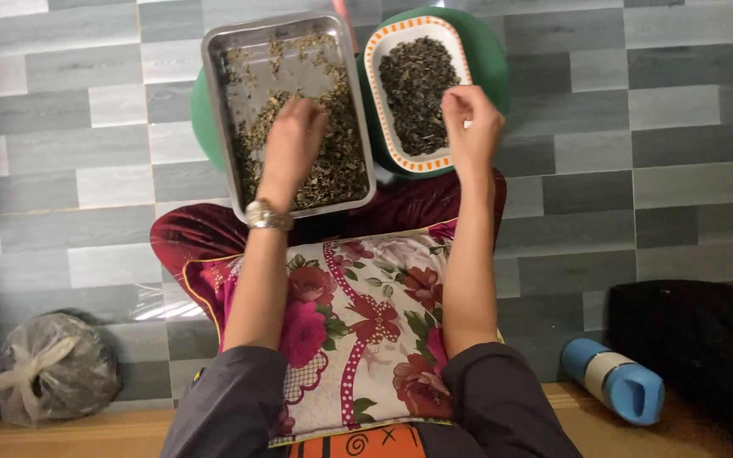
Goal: Manually sorting dried tea leaves by picking out specific pieces from a metal tray and placing them into a bowl.
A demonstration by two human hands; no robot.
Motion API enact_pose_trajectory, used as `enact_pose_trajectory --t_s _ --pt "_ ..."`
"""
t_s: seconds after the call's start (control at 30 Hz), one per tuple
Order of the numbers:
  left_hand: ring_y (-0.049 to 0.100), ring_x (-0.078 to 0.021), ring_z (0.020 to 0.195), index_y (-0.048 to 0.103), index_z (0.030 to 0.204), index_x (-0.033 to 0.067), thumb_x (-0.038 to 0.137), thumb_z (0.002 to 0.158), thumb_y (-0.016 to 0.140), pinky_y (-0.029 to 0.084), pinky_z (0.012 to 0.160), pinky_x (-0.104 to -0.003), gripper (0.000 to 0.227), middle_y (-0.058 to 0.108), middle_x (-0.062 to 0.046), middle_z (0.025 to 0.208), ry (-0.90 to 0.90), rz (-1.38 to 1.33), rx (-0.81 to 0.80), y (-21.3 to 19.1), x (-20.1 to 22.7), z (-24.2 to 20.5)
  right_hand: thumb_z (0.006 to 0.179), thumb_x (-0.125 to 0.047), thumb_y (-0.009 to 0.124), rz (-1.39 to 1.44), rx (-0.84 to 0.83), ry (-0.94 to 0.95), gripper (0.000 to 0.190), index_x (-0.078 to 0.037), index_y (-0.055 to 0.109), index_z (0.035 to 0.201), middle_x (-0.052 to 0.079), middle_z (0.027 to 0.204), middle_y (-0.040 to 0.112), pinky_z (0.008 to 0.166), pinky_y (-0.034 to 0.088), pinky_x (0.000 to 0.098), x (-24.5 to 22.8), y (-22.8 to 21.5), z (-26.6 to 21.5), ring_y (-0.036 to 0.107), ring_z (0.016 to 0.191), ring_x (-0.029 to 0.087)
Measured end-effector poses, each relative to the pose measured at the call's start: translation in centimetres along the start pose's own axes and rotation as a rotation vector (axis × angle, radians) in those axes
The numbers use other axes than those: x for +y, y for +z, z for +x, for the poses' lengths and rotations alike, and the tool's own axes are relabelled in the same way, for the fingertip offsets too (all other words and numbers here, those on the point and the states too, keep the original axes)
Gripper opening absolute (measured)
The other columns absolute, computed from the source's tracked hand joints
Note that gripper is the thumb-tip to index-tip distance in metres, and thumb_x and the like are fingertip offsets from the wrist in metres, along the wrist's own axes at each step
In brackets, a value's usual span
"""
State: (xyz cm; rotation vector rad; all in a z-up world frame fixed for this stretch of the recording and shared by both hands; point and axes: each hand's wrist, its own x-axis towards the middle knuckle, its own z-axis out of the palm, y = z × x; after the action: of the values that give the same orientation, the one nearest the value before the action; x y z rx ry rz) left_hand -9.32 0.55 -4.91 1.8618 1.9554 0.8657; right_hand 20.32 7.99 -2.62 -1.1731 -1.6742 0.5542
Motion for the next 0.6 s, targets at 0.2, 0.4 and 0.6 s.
enact_pose_trajectory --t_s 0.2,0.4,0.6 --pt "0.07 -0.0452 0.086 0.065 0.109 0.0069 0.028 0.101 0.075 0.057 0.069 -0.06 0.025 0.061 -0.013 0.094 -0.102 0.077 -0.096 -4.0 -3.1 -4.0 0.088 -0.006 0.075 0.037 -0.243 -0.091 0.009 -0.01 0.073 0.096 0.01 0.087 0.077 0.07 0.06 0.0399 -3.4 7.5 -1.6 0.073 0.083 0.032" --pt "0.065 -0.0347 0.111 0.058 0.125 0.0076 0.033 0.103 0.073 0.061 0.08 -0.048 0.037 0.053 -0.011 0.114 -0.121 0.221 -0.161 -1.9 -3.5 -5.6 0.092 0.009 0.064 -0.057 -0.756 -0.16 0.032 0.0 0.066 0.123 0.021 0.11 0.069 0.083 0.059 0.048 -6.7 12.7 -2.3 0.067 0.103 0.039" --pt "0.064 -0.036 0.107 0.058 0.121 0.0073 0.018 0.104 0.069 0.061 0.078 -0.049 0.023 0.048 -0.01 0.109 -0.136 0.188 -0.156 -1.8 -5.1 -6.0 0.089 0.007 0.071 -0.188 -0.831 -0.215 0.032 -0.002 0.069 0.12 0.013 0.107 0.067 0.086 0.057 0.0434 -6.6 14.2 -2.6 0.062 0.109 0.032"
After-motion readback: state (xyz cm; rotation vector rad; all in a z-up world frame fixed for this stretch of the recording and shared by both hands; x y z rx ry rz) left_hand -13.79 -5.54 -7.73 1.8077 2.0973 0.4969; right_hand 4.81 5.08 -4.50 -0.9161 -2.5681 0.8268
